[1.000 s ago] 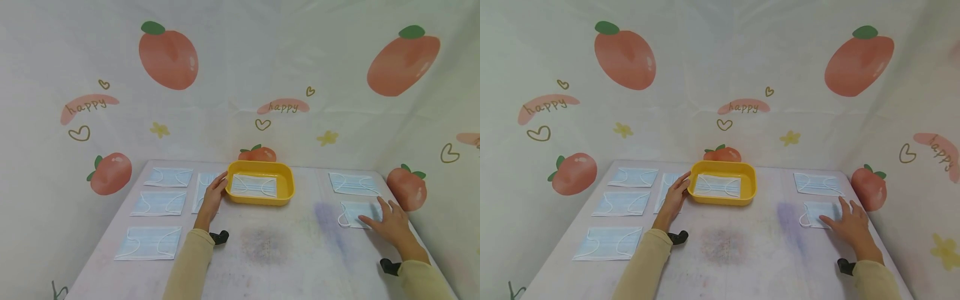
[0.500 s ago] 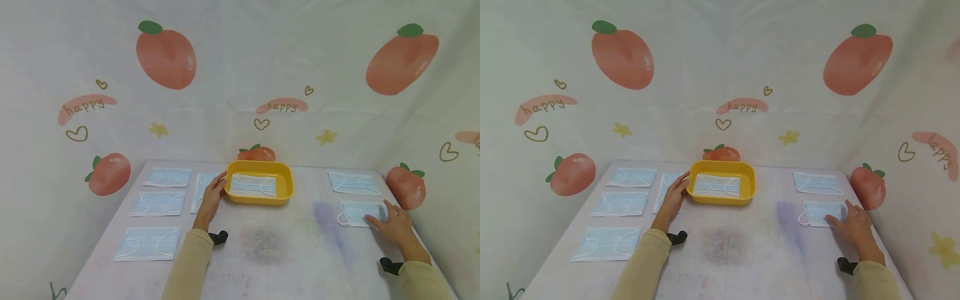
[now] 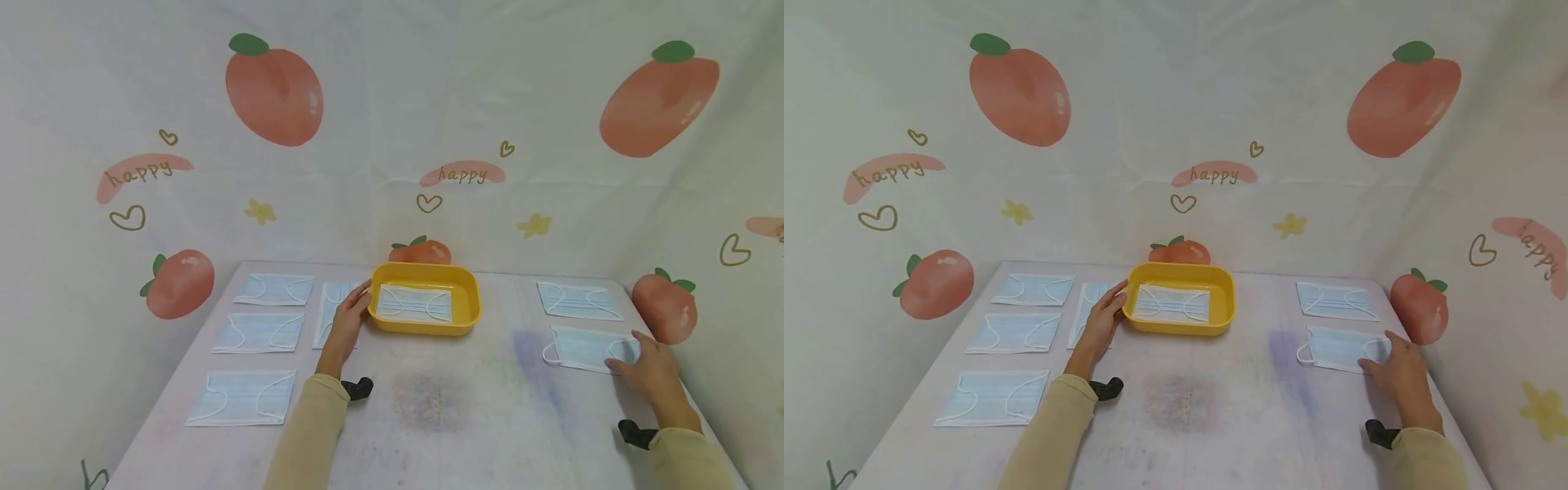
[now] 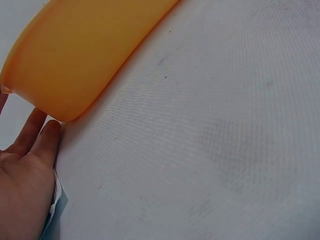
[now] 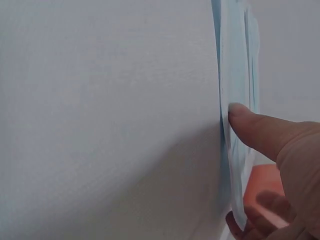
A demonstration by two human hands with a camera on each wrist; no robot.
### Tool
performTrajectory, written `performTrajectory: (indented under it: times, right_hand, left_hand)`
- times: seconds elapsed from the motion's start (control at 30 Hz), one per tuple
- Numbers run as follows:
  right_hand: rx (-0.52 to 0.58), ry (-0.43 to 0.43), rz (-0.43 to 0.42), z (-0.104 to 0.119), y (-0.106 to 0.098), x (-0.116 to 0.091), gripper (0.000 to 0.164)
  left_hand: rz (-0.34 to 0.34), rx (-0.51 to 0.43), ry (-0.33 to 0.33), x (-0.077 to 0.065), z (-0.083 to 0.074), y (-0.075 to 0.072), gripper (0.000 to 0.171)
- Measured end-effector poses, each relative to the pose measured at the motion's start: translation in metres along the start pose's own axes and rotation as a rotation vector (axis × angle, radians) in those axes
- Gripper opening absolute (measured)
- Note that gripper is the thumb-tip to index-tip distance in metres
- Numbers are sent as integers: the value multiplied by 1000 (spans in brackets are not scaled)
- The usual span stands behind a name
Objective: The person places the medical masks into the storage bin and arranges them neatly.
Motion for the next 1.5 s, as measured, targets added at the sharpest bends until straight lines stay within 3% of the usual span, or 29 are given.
performTrajectory:
  times: [0.33,0.5,0.63,0.8,1.07,1.5]
  right_hand:
    - [31,124,39,-6,1,0,108]
    - [19,97,20,-4,0,0,109]
    - [85,91,35,-4,1,-1,109]
    - [189,114,82,-8,0,-1,98]
    - [189,122,218,-12,-4,1,83]
    - [236,51,299,1,-12,-6,66]
  left_hand:
    - [-3,-8,2,-1,-1,0,41]
    - [-3,-14,20,0,-1,0,42]
    - [2,-11,32,1,0,1,41]
    - [10,-6,29,1,1,0,41]
    - [17,-4,21,0,1,-1,43]
    - [2,-5,29,1,2,0,40]
Point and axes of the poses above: each hand's wrist, its own x-axis towards the middle knuckle, its own y-axis out of the palm, z = x × y, the point moved 5 cm from there along x, towards the middle knuckle, and after that the axes turned 13 degrees about y, right-handed, at the moved point
